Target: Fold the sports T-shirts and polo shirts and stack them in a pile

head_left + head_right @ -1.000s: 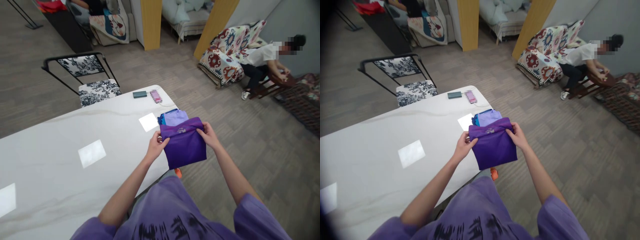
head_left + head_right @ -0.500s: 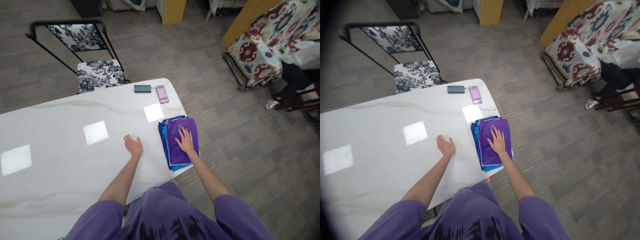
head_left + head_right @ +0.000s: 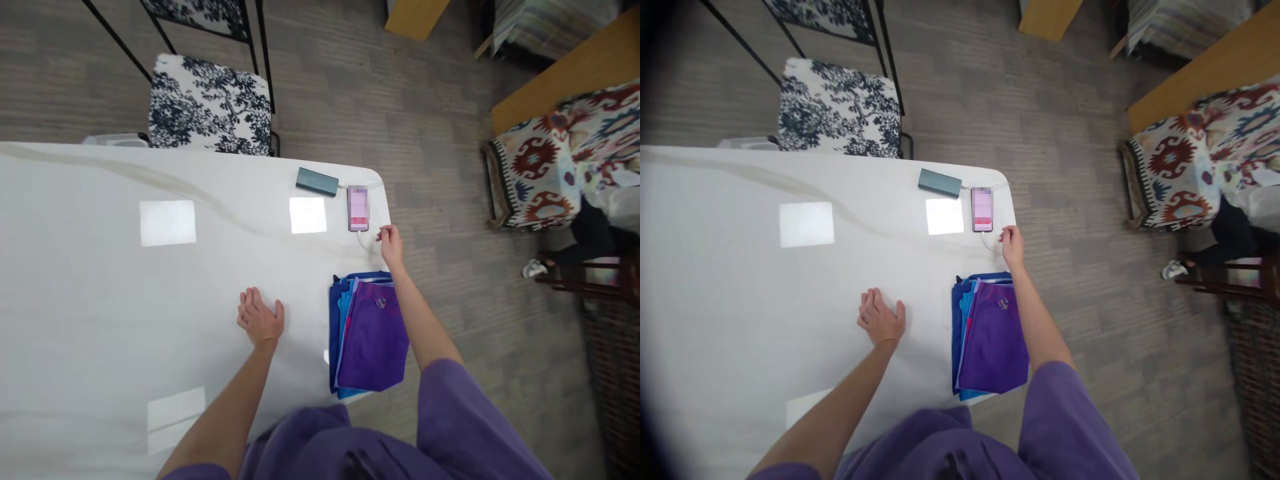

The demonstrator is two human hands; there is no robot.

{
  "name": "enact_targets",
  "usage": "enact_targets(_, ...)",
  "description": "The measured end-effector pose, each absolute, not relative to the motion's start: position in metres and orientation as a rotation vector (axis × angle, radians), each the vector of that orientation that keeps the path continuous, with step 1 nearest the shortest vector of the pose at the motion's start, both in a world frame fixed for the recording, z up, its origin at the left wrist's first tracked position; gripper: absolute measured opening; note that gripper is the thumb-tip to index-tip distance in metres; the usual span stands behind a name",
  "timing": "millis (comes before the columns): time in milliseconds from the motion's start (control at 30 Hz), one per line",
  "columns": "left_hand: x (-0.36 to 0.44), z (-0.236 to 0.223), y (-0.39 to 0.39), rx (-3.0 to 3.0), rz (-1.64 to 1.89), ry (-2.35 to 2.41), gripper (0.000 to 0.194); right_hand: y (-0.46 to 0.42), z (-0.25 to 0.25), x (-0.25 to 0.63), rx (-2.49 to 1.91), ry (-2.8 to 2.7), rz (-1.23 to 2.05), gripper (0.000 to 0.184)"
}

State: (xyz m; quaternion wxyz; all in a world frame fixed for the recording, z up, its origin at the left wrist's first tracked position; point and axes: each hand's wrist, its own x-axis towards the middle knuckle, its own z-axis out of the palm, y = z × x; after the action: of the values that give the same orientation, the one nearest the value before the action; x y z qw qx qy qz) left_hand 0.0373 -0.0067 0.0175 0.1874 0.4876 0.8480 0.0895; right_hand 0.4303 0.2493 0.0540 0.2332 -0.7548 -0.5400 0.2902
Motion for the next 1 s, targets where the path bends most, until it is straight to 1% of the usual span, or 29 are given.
enact_targets(67,0.035,0.013,-0.006,1.368,0.230,2.393,0.089,0.305,0.029,0.424,-2.049,-1.511,0.775,0.044)
enact_targets(167,0.032,0.008,-0.005,1.353,0.226,2.389,0.093,0.345,0.004,0.412,-2.060,-1.559,0.732,0.046)
enact_targets(300,0.032,0.007,-0.004,1.369,0.224,2.406,0.094,0.347,-0.008,0.406,-2.079,-1.614,0.655,0.049)
enact_targets(567,0.036,0.013,0.000,1.329,0.207,2.391,0.102,0.342,-0.017,0.418,-2.040,-1.754,0.605,0.056)
enact_targets(733,0.039,0.012,0.000,1.337,0.189,2.395,0.099,0.344,-0.024,0.423,-2.066,-1.678,0.641,0.039)
enact_targets(1000,0.041,0.008,-0.004,1.411,0.215,2.415,0.099,0.349,-0.023,0.429,-2.043,-1.665,0.683,0.035)
